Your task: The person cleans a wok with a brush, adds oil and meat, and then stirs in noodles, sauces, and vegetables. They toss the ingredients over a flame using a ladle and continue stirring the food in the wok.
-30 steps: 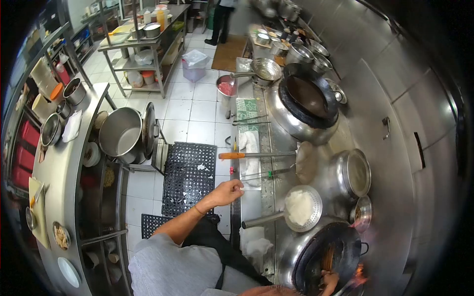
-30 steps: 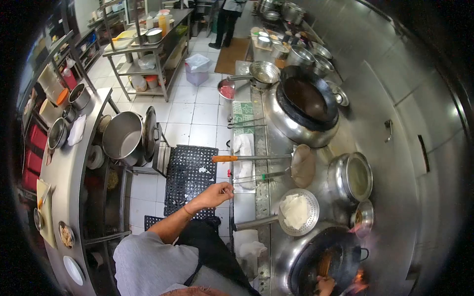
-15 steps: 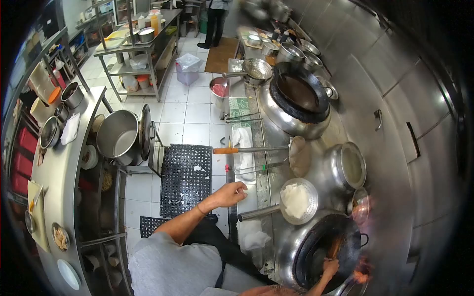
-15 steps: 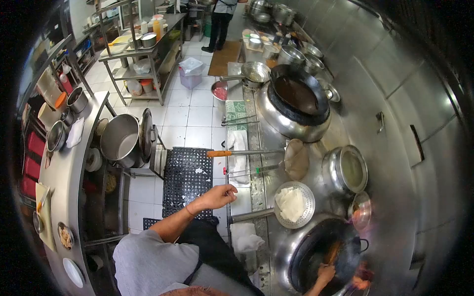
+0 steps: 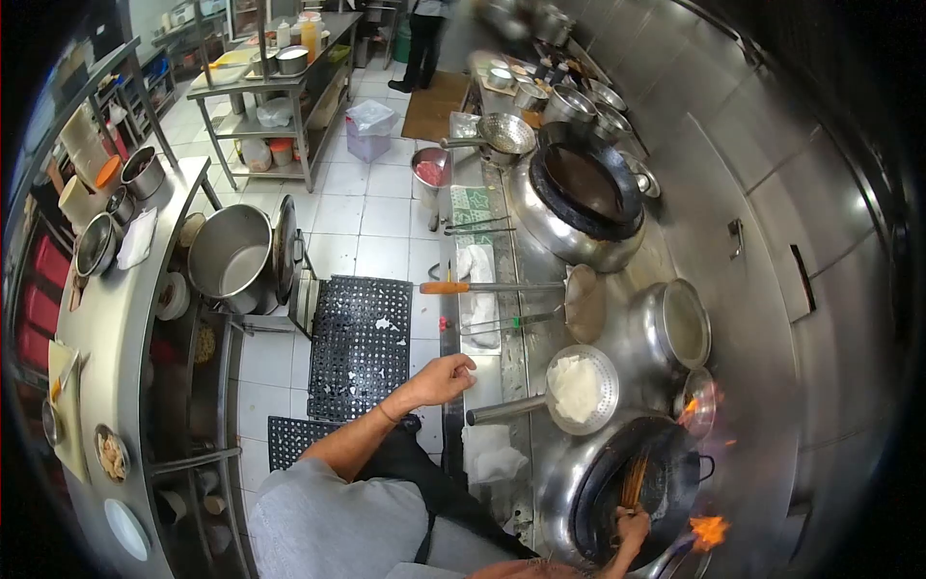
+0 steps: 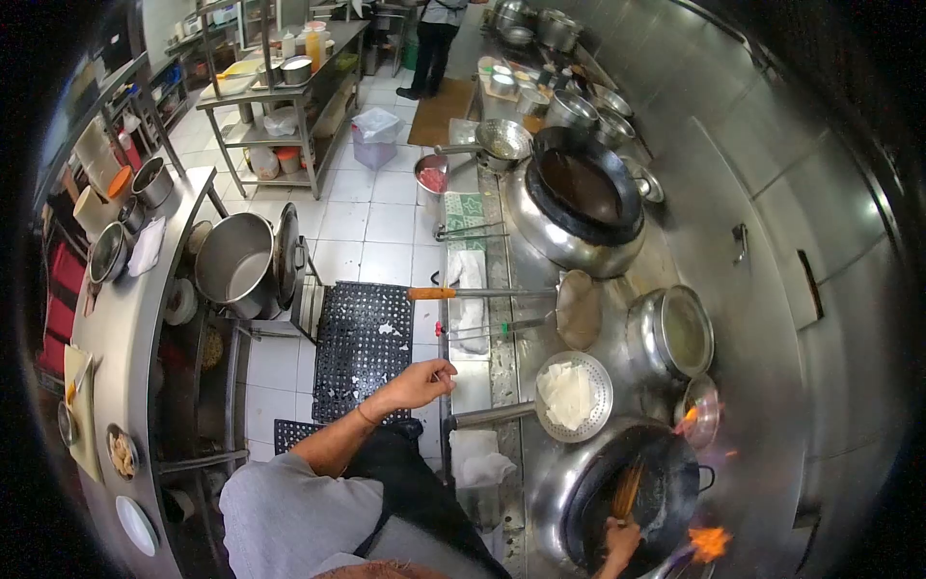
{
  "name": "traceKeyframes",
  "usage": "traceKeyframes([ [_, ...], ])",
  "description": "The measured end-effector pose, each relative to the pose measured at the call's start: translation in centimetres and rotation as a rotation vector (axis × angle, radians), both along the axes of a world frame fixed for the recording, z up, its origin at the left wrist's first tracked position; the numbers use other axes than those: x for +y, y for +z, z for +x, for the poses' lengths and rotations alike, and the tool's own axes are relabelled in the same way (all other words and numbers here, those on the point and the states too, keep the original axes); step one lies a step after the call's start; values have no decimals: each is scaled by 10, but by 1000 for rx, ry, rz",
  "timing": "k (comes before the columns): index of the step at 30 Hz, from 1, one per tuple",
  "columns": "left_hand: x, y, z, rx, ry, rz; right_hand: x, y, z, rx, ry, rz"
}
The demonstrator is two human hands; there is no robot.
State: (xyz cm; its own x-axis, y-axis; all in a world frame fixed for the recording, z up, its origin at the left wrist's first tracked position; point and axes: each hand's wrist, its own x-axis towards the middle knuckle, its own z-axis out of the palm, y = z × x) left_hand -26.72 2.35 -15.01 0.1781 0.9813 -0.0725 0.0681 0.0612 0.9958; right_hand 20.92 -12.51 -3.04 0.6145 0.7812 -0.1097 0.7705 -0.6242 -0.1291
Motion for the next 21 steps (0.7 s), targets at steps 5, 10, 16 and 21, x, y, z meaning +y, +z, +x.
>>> traceKeyframes([
  [5,-11,16,2,143,-78,-3,6,-59,70,-251,-181,-83],
  [10,-15,2,-6,60,-12,-41,-2,-13,-1,-91,15,62],
  [16,-15,2,-2,75,-98,-28,21,-40,38,-151,-237,33],
  [21,-15,11,-1,113,-116,-47,11,-27,43,175,-68,177],
])
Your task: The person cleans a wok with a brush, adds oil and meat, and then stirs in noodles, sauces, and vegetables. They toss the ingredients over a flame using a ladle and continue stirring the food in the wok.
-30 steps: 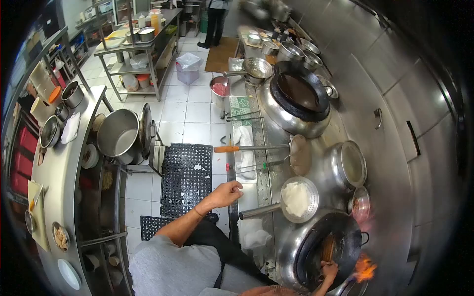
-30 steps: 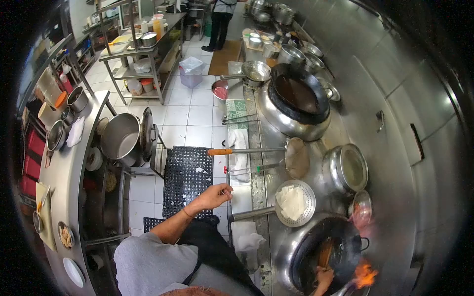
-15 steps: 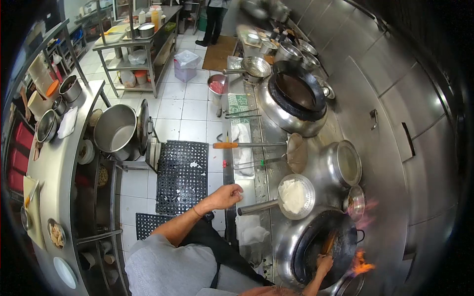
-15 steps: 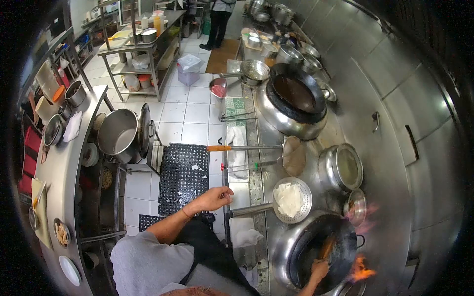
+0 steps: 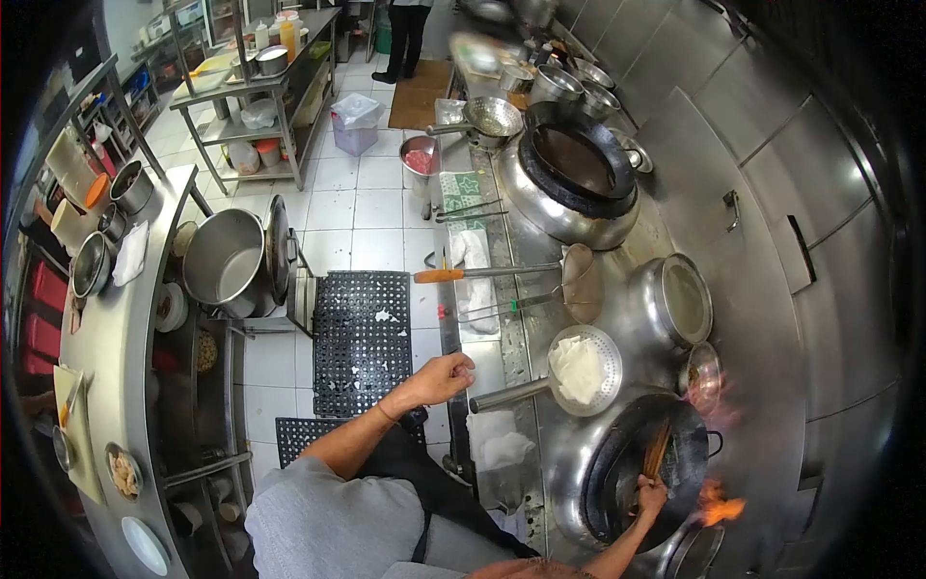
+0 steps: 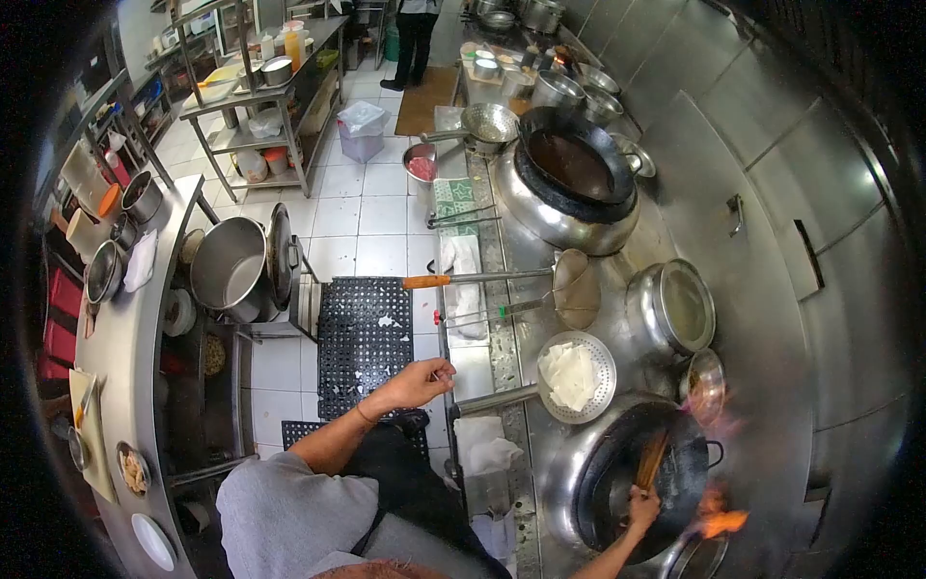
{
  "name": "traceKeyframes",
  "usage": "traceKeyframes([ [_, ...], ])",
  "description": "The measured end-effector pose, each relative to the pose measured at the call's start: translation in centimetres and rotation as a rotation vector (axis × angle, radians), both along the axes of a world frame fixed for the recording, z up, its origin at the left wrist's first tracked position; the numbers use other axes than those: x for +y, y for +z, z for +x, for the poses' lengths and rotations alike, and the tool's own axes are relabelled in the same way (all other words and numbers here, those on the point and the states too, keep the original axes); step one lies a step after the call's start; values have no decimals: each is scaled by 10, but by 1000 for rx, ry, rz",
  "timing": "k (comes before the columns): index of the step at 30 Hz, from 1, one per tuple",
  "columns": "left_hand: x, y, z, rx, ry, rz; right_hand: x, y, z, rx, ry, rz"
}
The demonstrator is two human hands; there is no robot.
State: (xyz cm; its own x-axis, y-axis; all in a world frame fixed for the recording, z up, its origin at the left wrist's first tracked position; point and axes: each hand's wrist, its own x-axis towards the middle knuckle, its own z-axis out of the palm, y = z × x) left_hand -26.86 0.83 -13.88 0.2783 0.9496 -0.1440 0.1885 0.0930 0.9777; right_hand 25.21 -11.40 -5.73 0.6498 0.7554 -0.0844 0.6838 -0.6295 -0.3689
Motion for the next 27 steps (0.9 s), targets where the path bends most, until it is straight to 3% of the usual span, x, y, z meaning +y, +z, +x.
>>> traceKeyframes([
  [1,2,2,-2,22,-6,20,1,-3,0,5,-1,1],
  [3,3,3,-5,11,-9,17,9,-11,4,-238,-205,-111],
  [7,19,-2,-17,-32,-8,-8,14,-48,19,-330,-250,-156],
  [11,49,-1,-32,34,-19,35,18,-19,10,-402,-189,-199],
  [13,65,6,-40,37,-4,47,17,-8,23,-295,-101,-222],
  [14,72,10,-43,44,8,68,17,-16,39,-399,-90,-215],
  [17,88,28,-52,42,7,81,15,-10,57,-235,-251,-370],
  [27,87,24,-36,-10,-18,20,34,-8,118,56,-400,-737],
])
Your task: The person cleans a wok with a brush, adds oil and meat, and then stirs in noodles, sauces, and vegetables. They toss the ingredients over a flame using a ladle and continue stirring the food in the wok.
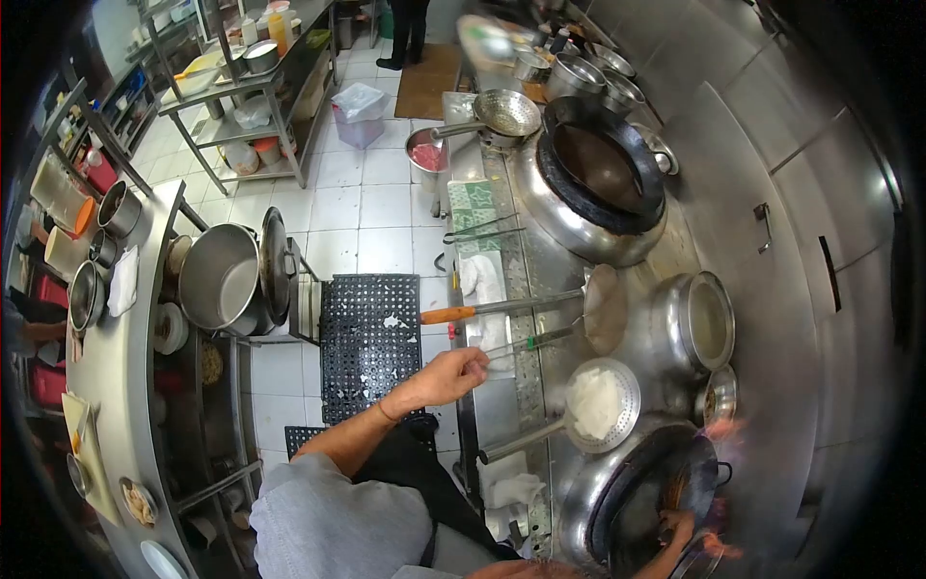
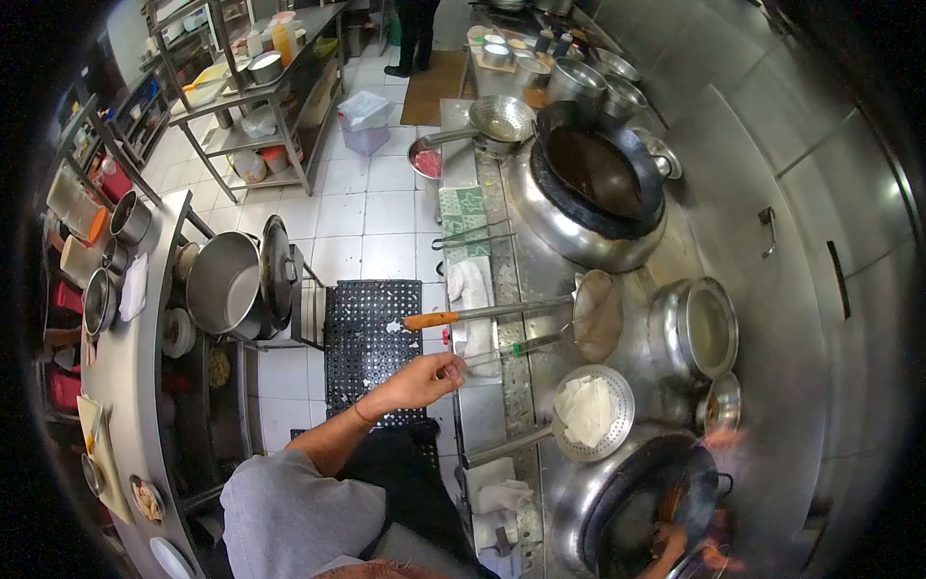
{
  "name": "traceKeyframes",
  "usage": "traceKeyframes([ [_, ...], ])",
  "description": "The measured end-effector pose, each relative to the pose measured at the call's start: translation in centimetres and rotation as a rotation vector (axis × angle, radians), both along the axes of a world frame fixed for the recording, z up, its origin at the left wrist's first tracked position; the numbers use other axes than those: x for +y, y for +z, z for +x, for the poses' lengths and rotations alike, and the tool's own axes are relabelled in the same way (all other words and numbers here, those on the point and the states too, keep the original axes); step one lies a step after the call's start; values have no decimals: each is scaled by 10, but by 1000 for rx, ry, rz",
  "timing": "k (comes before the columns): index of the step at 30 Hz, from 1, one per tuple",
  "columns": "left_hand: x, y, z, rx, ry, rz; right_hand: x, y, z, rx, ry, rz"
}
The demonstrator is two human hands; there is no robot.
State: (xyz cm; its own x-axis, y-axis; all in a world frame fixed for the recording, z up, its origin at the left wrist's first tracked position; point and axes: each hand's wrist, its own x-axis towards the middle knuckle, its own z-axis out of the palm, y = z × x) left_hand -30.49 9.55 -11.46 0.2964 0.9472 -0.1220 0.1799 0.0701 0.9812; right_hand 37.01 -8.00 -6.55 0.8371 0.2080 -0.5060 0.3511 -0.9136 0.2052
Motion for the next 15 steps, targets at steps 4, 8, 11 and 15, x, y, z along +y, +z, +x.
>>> traceKeyframes([
  [4,-1,-4,14,-17,-28,11,6,-7,29,60,-35,-76],
  [8,1,8,27,-6,-74,46,28,39,-51,-9,-105,-15],
  [11,1,12,45,-11,-128,96,22,-4,21,197,-62,-220],
  [15,-7,25,72,-15,-235,172,-9,-47,67,-10,127,-55],
])
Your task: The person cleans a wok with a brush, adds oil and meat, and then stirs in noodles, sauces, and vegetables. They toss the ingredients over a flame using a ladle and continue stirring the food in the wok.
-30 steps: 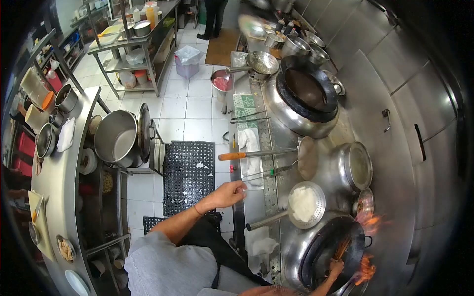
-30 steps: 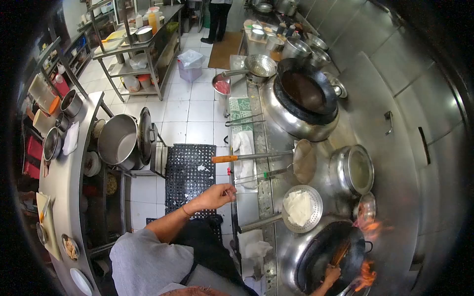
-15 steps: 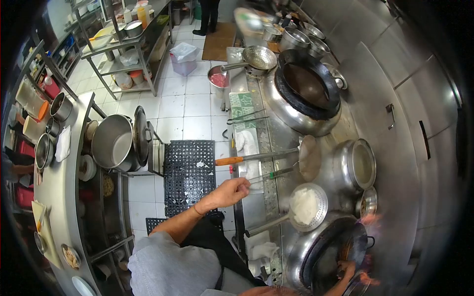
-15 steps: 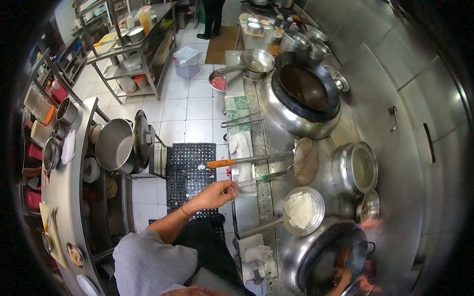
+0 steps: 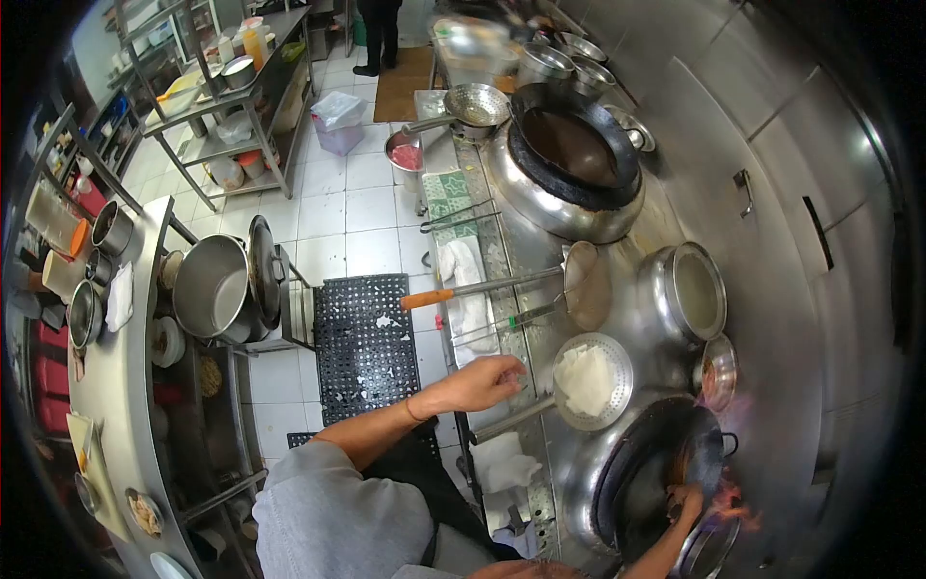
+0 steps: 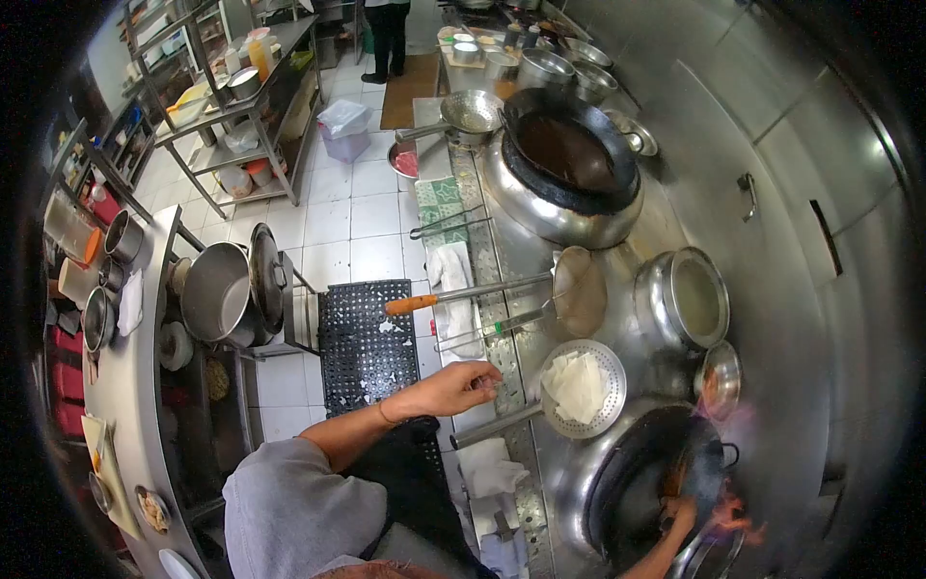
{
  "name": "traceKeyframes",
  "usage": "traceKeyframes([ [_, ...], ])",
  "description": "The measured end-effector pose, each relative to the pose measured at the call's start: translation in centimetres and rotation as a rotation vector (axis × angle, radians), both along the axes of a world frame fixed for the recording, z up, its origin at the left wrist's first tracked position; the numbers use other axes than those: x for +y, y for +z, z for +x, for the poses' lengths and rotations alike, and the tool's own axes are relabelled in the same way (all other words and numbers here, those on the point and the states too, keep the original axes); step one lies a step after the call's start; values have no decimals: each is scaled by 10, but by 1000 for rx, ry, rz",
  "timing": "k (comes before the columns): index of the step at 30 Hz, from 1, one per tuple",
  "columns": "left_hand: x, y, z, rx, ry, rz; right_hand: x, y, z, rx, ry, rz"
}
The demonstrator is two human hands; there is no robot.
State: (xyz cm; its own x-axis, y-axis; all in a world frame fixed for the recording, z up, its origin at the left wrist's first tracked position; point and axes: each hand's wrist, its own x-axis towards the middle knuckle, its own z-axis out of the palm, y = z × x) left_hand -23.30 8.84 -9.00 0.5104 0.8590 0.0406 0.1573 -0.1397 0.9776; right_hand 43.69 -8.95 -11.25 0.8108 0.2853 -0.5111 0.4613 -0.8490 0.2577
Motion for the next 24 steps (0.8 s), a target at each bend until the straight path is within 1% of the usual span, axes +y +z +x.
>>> traceKeyframes([
  [2,-8,10,9,11,-30,29,-14,-16,25,33,19,285],
  [3,-12,15,11,17,-51,57,-10,5,-5,60,-50,285],
  [5,-25,23,13,19,-51,66,11,76,-110,106,-187,283],
  [6,-33,24,13,27,-43,97,12,78,-124,110,-179,286],
  [8,-50,25,14,29,-21,137,12,82,-133,-16,-73,259],
  [9,-60,23,13,25,5,114,0,66,-117,-19,-63,268],
  [11,-82,25,7,23,38,107,-28,25,-86,-86,389,468],
  [13,-112,27,2,44,85,-8,-62,38,-116,-162,538,461],
  [14,-121,19,-3,42,97,1,-82,41,-128,-207,591,458],
  [16,-136,0,-12,31,186,-56,-133,81,-157,2,596,349],
  [17,-139,2,-16,31,202,-53,-142,90,-157,-13,477,226],
  [18,-143,4,-21,36,247,-59,-155,100,-145,55,497,226],
  [19,-146,6,-24,42,284,-67,-160,91,-125,59,499,226],
  [21,-147,2,-25,39,296,-25,-163,73,-90,-382,542,161],
  [23,-137,8,-25,95,272,35,-125,79,-125,-525,403,469],
  [24,-135,8,-21,58,244,22,-102,78,-133,-472,336,491],
])
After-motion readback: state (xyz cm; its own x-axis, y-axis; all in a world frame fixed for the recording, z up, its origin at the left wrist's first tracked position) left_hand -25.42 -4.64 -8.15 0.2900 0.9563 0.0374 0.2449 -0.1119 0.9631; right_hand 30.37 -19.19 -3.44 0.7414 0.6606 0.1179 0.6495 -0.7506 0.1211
